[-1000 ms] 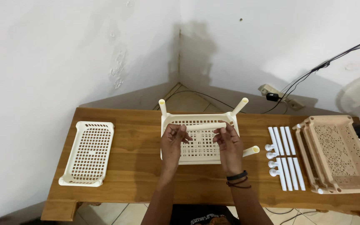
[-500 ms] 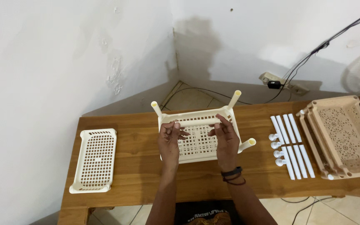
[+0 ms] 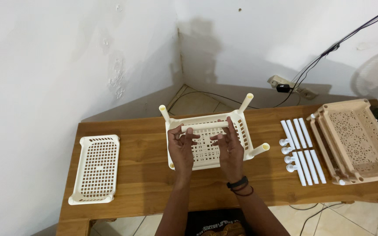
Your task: The person assembles a white plastic stool by inserting cylindrical legs into the underside of a perforated seat. They handle the seat and legs, aligning and pushing each leg into place on a wooden table.
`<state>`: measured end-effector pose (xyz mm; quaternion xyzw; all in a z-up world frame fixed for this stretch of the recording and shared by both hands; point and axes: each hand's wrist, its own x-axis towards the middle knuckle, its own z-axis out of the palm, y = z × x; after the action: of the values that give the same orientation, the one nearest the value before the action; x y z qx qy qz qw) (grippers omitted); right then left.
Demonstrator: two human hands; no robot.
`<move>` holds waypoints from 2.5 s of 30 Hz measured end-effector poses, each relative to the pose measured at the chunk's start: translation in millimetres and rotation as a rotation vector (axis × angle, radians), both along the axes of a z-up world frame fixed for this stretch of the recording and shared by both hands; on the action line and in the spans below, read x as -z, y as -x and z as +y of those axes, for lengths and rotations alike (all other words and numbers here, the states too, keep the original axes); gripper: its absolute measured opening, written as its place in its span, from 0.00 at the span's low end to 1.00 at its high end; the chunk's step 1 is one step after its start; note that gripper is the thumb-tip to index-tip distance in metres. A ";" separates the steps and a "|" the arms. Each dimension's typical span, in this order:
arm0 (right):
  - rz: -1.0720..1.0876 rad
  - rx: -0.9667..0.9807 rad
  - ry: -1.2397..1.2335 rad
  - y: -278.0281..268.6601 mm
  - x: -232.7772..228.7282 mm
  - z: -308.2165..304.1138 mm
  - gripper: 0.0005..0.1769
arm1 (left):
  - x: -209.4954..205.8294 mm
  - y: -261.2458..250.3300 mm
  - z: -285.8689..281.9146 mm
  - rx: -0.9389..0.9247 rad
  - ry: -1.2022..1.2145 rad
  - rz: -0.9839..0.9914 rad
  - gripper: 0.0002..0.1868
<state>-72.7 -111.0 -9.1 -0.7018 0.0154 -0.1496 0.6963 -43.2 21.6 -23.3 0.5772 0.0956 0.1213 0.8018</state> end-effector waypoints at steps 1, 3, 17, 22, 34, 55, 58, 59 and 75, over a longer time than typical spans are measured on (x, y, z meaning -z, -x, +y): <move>-0.013 -0.001 -0.025 -1.0 2.3 -0.9 0.32 | 0.9 0.9 0.1 0.005 0.003 -0.005 0.20; -0.005 0.001 -0.056 -4.7 5.7 -3.6 0.29 | 0.1 2.2 0.5 0.008 0.003 -0.027 0.21; 0.029 0.023 -0.102 -11.3 19.0 -6.8 0.22 | -21.5 11.9 -13.8 0.019 -0.095 -0.029 0.33; 0.087 0.010 -0.143 -8.8 20.1 -5.7 0.22 | -18.8 12.3 -13.8 -0.024 -0.198 -0.048 0.34; 0.072 -0.026 -0.167 -13.9 22.1 0.3 0.21 | 0.0 9.0 -6.9 -0.052 -0.228 -0.076 0.33; 0.070 -0.059 -0.326 -23.0 23.8 -14.5 0.17 | -7.0 -2.0 -13.2 -0.108 -0.236 0.070 0.28; 0.066 -0.069 -0.309 -21.0 22.2 -14.4 0.14 | -7.5 -1.1 -11.6 -0.125 -0.265 0.067 0.28; 0.061 -0.076 -0.314 -21.3 21.0 -14.5 0.14 | -8.2 -1.2 -11.4 -0.135 -0.278 0.043 0.28; 0.103 0.004 -0.191 -24.5 23.2 -11.5 0.12 | -1.1 -4.0 -6.7 -0.075 -0.175 0.082 0.29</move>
<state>-48.2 -122.5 -32.3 -0.6391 0.0667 -0.1125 0.7579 -39.2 14.9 -22.2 0.6453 0.1389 0.1357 0.7388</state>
